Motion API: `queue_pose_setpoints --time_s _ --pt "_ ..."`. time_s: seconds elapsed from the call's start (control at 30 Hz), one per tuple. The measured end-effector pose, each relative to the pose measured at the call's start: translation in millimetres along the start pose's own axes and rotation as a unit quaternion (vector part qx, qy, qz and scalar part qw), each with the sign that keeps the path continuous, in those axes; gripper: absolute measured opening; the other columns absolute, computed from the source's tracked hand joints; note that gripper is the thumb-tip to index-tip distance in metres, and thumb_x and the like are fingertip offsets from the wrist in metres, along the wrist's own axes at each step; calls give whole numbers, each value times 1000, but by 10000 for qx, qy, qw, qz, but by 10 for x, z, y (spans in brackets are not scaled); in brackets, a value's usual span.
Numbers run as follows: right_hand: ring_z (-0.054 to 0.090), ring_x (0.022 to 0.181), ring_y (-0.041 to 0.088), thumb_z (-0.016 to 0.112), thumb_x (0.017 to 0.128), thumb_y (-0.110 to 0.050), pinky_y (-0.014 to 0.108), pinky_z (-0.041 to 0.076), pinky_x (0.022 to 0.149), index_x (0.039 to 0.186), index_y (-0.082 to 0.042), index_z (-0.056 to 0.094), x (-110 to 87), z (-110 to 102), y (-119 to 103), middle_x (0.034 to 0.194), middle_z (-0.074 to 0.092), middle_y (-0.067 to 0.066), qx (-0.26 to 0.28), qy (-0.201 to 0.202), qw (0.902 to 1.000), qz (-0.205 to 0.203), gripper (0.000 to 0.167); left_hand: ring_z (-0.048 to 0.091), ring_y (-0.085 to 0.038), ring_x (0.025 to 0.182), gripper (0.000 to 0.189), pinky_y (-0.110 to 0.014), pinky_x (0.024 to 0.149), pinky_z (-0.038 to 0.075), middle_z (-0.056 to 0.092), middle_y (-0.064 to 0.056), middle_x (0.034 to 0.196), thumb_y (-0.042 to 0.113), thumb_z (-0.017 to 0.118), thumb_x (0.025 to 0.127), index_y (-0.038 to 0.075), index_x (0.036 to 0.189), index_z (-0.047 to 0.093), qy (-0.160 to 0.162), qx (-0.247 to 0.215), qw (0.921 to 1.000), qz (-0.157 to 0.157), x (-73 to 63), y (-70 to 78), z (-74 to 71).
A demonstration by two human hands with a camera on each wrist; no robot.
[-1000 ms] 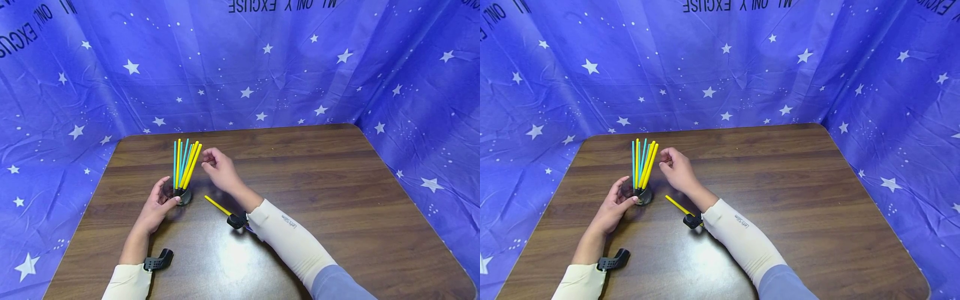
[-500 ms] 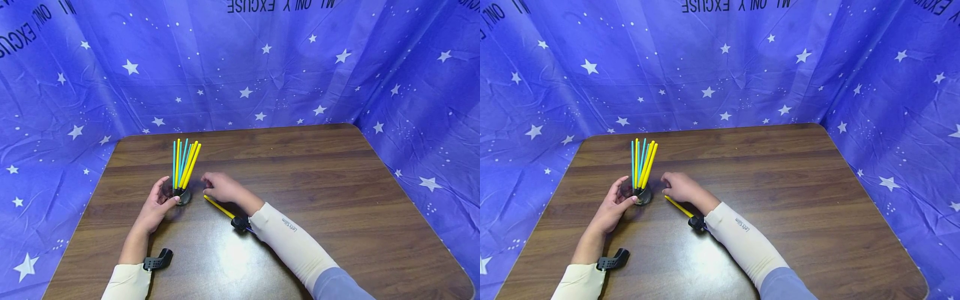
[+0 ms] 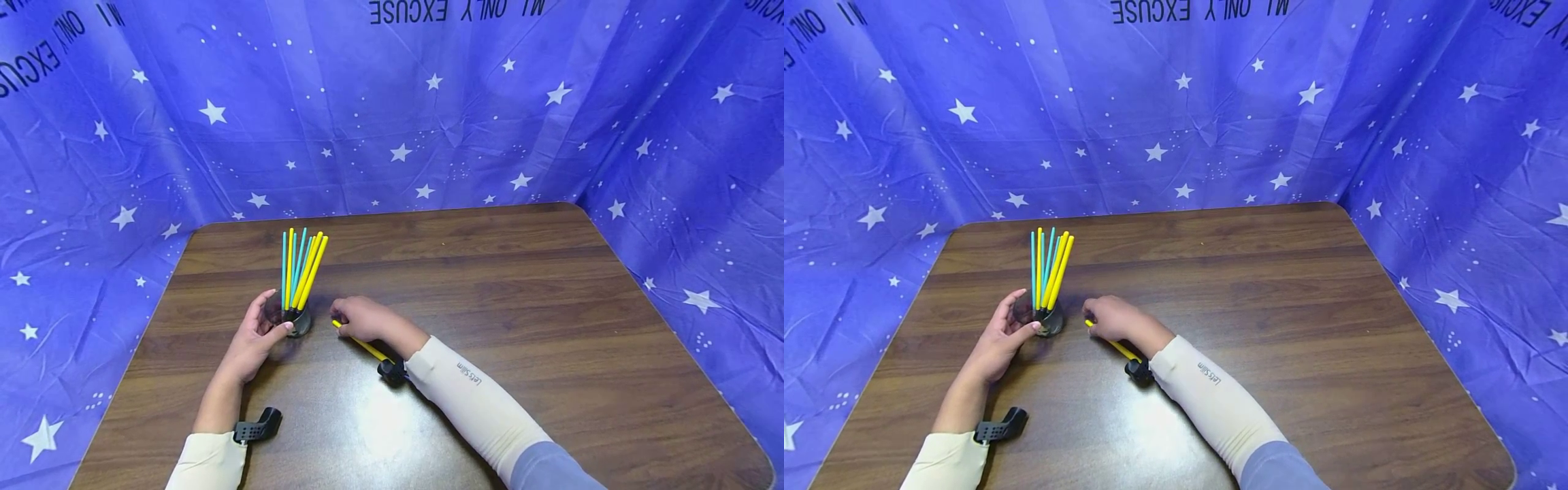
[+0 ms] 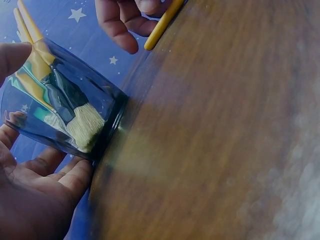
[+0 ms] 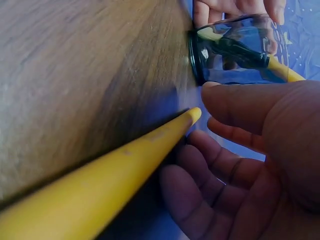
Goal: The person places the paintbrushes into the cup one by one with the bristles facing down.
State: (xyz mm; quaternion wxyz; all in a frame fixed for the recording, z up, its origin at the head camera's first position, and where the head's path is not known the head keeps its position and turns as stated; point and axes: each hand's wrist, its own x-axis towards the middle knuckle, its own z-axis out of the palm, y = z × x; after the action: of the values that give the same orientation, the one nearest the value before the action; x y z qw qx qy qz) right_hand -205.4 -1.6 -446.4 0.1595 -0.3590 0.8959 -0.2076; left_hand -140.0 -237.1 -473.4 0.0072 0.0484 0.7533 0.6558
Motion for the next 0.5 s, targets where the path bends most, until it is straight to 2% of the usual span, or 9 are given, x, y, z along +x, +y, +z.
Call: queue_pose_setpoints --time_s 0.27,0.5 --pt "52 77 13 72 86 -7 25 43 71 104 -8 65 14 4 -13 79 55 -3 -219 -138 9996 -116 19 52 -6 113 69 -14 90 45 41 -24 140 -8 60 92 -1 148 21 24 -30 10000 91 -4 -38 -9" --pt "53 78 12 72 86 -4 24 43 72 103 -8 65 19 -3 -2 80 56 -3 0 -103 9999 63 19 55 -7 111 68 -16 89 46 46 -16 133 -9 61 91 -2 147 24 48 -164 9996 228 4 -52 -7"
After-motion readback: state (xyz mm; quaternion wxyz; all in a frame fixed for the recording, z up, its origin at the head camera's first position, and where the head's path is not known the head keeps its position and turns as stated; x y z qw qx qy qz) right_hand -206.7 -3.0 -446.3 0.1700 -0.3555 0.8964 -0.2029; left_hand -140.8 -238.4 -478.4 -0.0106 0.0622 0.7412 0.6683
